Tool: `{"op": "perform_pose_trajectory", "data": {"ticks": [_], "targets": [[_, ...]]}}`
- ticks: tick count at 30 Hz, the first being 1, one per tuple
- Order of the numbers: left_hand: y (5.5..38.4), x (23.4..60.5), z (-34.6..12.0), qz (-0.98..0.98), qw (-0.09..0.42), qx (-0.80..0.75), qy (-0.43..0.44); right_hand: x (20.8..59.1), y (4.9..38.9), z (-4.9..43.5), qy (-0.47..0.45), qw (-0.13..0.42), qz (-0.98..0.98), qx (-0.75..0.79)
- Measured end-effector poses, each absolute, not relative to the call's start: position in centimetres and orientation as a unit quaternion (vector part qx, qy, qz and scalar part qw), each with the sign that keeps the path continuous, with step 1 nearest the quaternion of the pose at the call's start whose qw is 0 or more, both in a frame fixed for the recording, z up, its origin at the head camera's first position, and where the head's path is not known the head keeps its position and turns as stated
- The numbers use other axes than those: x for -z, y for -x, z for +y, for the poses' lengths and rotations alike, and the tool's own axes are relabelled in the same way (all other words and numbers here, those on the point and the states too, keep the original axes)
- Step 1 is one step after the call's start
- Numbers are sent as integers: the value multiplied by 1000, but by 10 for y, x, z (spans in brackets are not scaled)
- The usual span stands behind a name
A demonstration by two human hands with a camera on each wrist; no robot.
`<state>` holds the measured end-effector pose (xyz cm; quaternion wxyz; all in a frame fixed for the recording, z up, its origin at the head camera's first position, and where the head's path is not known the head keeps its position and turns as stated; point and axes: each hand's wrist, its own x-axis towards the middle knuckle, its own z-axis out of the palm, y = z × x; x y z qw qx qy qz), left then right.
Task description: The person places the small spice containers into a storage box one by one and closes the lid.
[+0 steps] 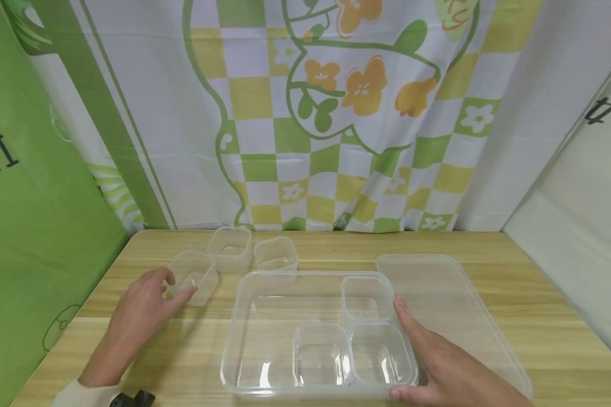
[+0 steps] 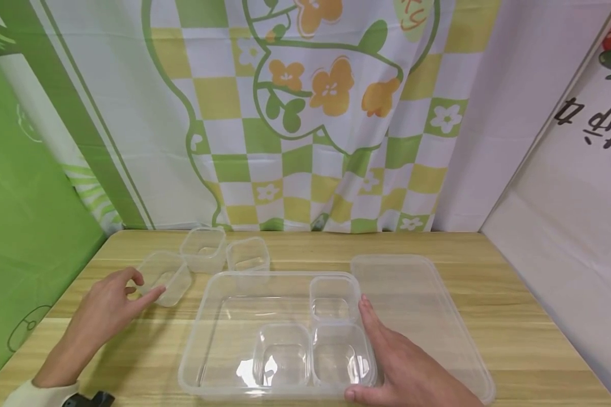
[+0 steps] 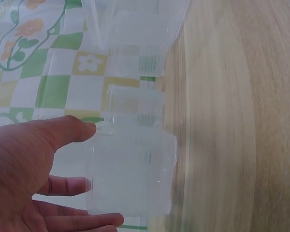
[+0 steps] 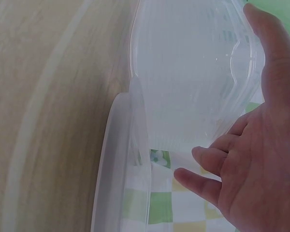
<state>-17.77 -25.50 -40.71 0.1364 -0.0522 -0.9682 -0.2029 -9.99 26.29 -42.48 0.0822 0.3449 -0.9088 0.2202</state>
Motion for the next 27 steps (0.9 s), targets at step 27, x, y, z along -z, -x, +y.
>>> {"op": "perform_pose_trajectory", "data": {"ticks": [27], "targets": [[171,390,-258,-967,157,191,58,425,101,263,-351,75,-902,-238]]}}
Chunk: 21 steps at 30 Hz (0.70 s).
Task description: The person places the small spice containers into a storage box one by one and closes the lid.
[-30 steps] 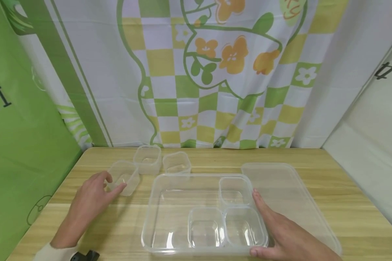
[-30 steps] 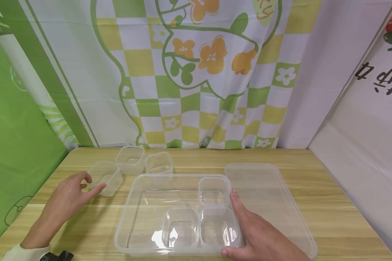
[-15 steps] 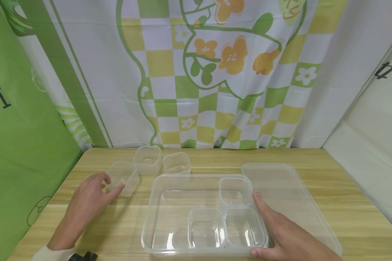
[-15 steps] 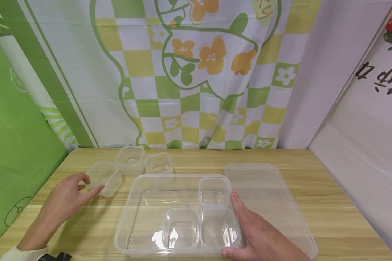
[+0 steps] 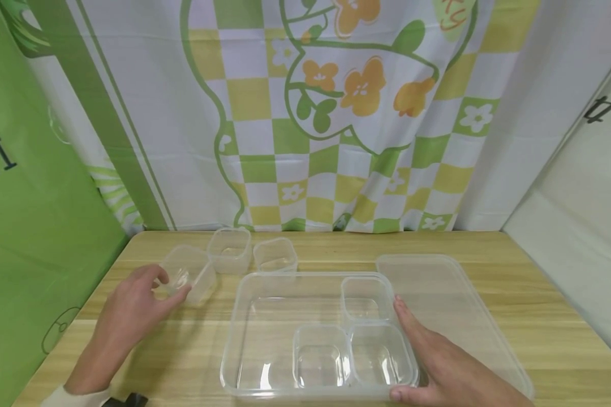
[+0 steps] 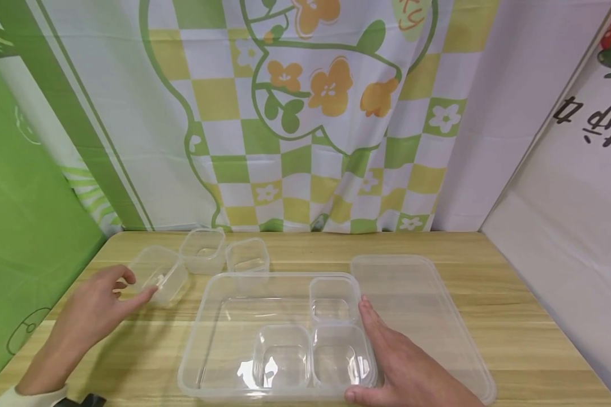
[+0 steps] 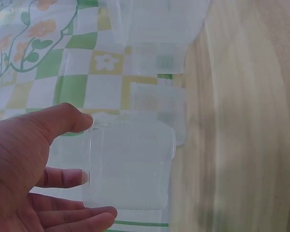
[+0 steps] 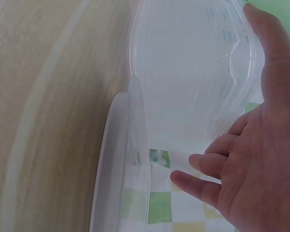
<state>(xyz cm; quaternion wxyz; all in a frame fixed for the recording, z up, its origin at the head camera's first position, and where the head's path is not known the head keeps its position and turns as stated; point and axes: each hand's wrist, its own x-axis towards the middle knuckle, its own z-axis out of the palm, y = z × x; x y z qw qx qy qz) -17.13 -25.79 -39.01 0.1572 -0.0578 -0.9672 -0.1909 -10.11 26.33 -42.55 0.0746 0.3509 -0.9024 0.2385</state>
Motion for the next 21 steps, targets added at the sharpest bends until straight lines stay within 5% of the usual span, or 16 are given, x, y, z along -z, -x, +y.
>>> {"op": "perform_pose_trajectory", "data": {"ticks": [21], "targets": [[156,366,-239,-928,275,192,160,425,101,264,-344,69,-909,-226]]}}
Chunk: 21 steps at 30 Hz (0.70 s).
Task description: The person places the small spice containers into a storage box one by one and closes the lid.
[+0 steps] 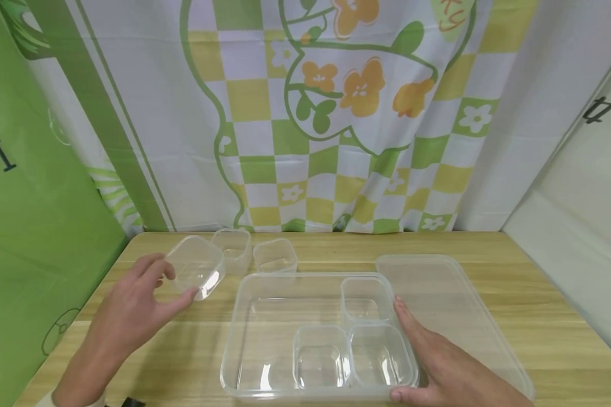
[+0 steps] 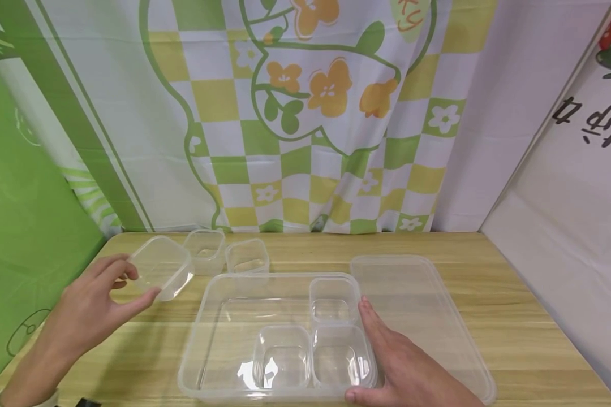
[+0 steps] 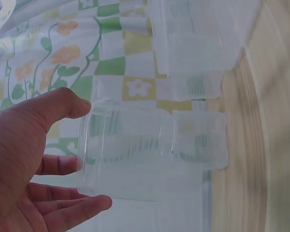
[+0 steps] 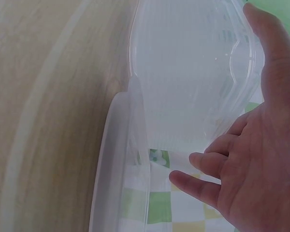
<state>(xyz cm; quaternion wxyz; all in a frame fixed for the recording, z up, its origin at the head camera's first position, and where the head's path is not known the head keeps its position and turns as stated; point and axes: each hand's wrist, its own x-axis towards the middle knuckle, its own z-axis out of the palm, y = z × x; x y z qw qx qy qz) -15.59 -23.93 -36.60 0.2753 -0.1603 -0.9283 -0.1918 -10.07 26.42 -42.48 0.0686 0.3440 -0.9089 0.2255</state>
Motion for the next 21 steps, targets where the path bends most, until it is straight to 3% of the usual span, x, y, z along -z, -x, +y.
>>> {"op": "perform_pose_trajectory", "data": {"ticks": [10,21], "targets": [[152,358,-225,-907,313,199,202,425,100,263,-351,76,-905,-228],[155,348,-197,-890,316,202,259,425,101,263,-352,90,-905,-222]]}}
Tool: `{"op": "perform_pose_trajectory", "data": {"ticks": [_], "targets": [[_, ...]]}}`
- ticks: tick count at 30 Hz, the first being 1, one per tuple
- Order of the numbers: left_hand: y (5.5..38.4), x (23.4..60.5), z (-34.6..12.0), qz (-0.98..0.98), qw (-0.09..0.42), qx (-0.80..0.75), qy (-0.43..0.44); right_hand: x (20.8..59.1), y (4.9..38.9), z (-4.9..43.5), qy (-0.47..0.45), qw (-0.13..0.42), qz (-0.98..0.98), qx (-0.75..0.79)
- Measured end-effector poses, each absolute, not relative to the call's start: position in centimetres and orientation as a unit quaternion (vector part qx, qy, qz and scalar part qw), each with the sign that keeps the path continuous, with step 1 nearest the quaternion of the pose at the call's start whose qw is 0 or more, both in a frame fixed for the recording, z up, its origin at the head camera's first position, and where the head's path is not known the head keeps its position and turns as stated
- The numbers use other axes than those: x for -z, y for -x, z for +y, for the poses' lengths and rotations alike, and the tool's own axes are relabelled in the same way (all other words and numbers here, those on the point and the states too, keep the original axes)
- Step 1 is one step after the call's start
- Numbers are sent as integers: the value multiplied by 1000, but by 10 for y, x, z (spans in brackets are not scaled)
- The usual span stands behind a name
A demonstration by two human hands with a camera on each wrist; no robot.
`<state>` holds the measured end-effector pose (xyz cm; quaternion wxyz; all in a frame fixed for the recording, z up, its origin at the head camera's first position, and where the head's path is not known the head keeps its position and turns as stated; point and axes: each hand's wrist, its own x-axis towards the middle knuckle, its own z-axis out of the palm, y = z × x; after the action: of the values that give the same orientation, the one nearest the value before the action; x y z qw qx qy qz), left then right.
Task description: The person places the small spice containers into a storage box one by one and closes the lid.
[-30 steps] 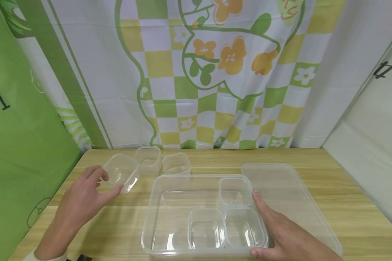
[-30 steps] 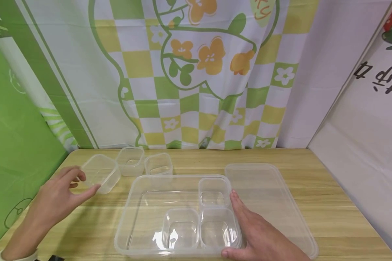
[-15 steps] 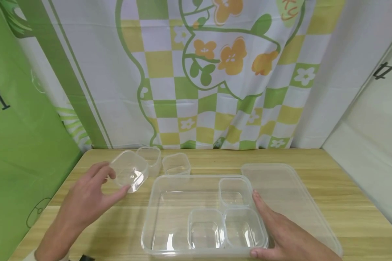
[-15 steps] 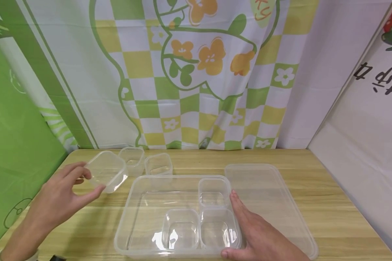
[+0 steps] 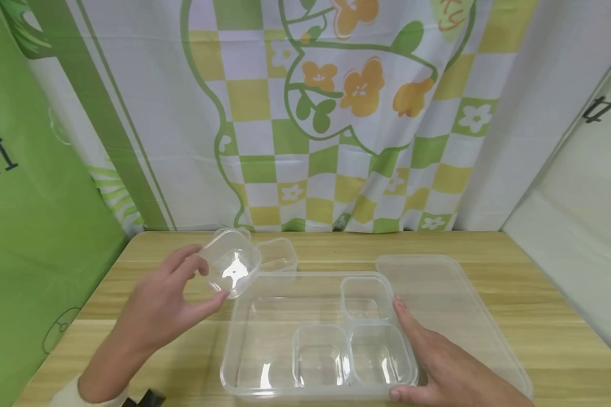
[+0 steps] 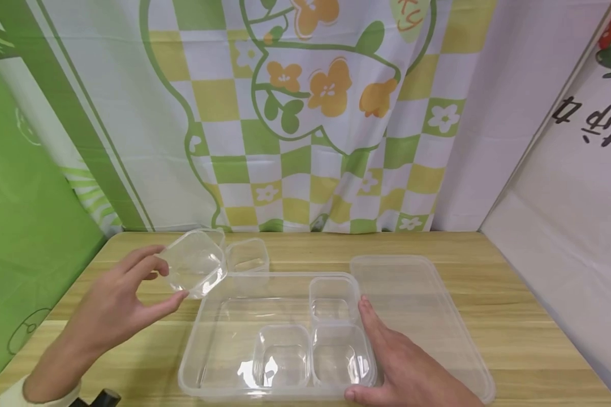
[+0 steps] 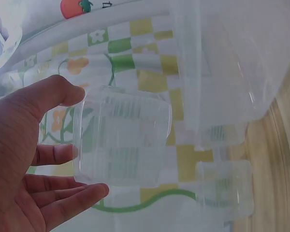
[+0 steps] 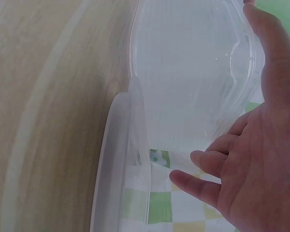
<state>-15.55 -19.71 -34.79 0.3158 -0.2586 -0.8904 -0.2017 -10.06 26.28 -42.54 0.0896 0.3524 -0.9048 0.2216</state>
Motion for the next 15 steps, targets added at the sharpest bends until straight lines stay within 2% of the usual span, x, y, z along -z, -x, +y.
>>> {"op": "perform_pose_trajectory", "data": {"ticks": [8,15], "targets": [[165,347,-176,-871,290,220,328,426,102,264,-358,94,-900,-231],[174,353,-160,-845,287,217,396,427,102,264,-363,107,-898,-223]]}}
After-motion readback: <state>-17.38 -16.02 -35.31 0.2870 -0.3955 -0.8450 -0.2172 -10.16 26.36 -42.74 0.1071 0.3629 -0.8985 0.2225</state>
